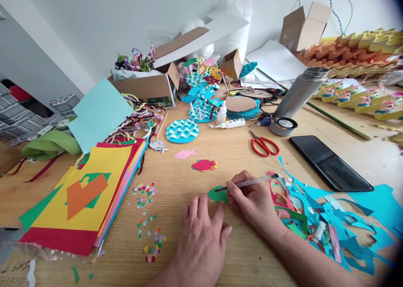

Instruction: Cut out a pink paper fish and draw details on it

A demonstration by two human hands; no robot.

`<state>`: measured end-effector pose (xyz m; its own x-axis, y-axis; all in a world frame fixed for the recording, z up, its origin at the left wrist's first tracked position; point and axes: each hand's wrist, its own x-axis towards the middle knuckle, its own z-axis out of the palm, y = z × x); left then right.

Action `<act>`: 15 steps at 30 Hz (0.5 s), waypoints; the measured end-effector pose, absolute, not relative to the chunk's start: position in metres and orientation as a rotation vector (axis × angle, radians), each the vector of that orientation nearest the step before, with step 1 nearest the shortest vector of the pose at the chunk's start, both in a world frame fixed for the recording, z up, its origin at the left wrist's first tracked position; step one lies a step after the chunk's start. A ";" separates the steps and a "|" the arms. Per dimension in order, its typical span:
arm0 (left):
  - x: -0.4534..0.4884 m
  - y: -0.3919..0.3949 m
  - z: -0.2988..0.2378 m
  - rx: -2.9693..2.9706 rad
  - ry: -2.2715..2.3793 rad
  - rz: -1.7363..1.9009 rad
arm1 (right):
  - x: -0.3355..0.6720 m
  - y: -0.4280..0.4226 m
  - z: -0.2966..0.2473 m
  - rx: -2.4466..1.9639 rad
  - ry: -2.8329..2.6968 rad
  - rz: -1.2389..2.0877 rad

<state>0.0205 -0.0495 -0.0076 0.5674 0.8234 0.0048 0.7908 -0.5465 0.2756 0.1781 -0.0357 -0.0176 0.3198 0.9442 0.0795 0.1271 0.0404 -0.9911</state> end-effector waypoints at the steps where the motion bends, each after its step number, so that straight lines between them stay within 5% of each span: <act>1: 0.021 -0.050 -0.007 2.553 1.342 0.192 | 0.178 -0.036 -0.017 -1.390 -1.073 0.835; 15: 0.020 -0.052 -0.018 2.657 1.304 0.211 | 0.172 -0.037 -0.013 -1.420 -1.000 0.998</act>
